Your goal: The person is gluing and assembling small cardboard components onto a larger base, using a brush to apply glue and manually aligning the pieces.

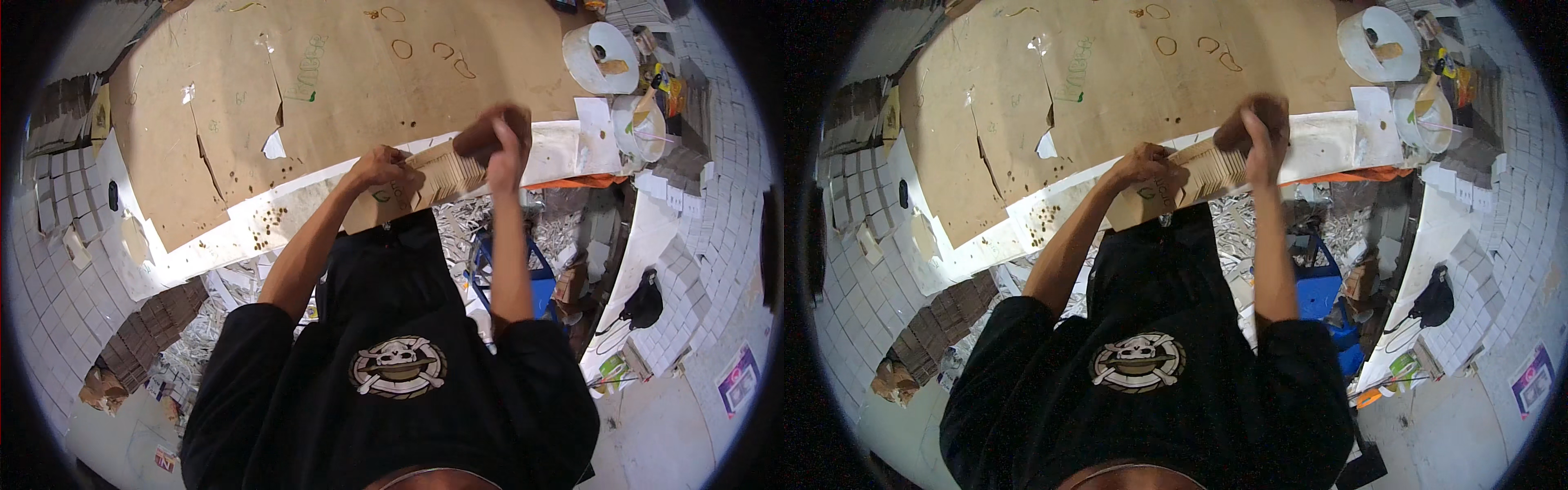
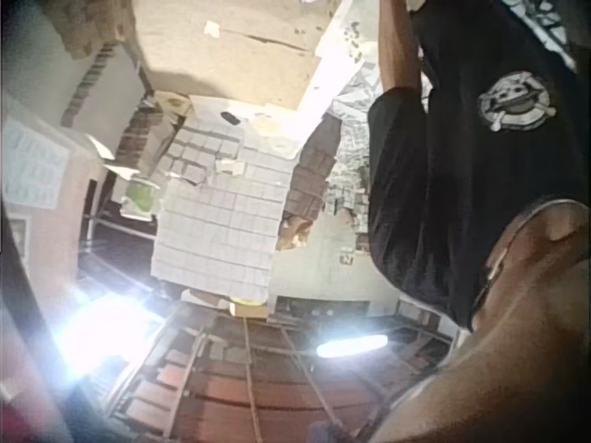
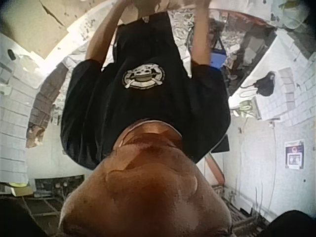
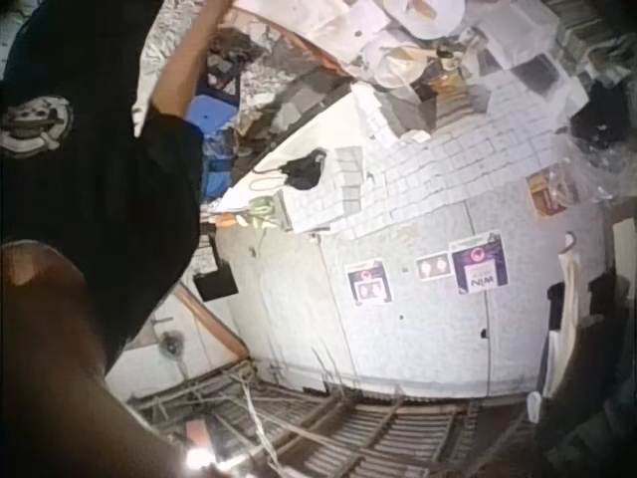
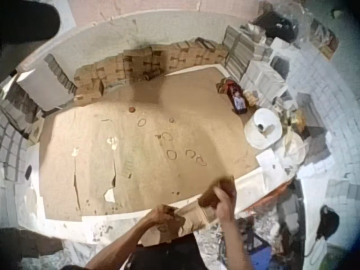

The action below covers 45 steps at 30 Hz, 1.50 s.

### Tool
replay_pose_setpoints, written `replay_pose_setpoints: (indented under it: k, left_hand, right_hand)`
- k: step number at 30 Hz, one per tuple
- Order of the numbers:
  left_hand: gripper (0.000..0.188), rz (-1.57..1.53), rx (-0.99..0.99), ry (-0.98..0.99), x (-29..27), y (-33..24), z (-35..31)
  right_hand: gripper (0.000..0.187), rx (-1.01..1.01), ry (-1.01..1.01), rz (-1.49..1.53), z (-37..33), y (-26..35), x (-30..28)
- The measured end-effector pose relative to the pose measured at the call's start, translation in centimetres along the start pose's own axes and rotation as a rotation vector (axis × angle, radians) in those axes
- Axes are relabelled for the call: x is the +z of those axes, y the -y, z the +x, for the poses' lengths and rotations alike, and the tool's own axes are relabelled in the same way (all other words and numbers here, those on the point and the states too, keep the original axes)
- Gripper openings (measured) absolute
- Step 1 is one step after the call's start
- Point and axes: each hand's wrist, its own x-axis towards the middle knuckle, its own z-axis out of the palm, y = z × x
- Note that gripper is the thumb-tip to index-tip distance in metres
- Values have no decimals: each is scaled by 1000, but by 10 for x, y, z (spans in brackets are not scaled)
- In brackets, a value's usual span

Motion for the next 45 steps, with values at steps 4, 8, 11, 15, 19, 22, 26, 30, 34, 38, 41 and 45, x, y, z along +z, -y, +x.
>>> replay_pose_setpoints:
  k: [4,8,11,15,19,22,26,30,34,38,41,45]
  left_hand:
    - [45,-198,141,77,5,35,8]
    - [42,-70,-17,40,2,10,-14]
    - [39,-167,-51,78,1,9,-14]
    - [36,-282,-125,77,-1,-10,-19]
    - [35,-282,-227,116,-9,-15,-19]
    - [37,-307,-135,196,-10,-15,-20]
    - [37,-184,-31,135,-8,-11,-22]
    - [45,-49,76,186,-6,-3,-7]
    - [45,-33,100,186,-20,24,-7]
    - [42,209,281,110,-12,18,-16]
    - [49,147,271,166,-17,23,-14]
    - [62,36,166,210,-23,26,-21]
  right_hand:
    - [79,-236,322,231,-48,-40,36]
    - [85,-273,496,-31,-37,-49,38]
    - [85,-252,446,-22,-36,-53,34]
    - [83,-288,392,-56,-23,-56,15]
    - [64,-140,282,-4,-3,-55,-31]
    - [62,-436,69,31,21,-54,-49]
    - [64,-943,305,-433,10,-72,-40]
    - [57,-453,21,-563,22,-65,-60]
    - [71,-318,-111,333,13,-24,-49]
    - [45,-538,140,399,-140,-5,2]
    - [43,-471,147,-26,-142,-68,22]
    - [76,-413,165,-184,-130,-63,25]
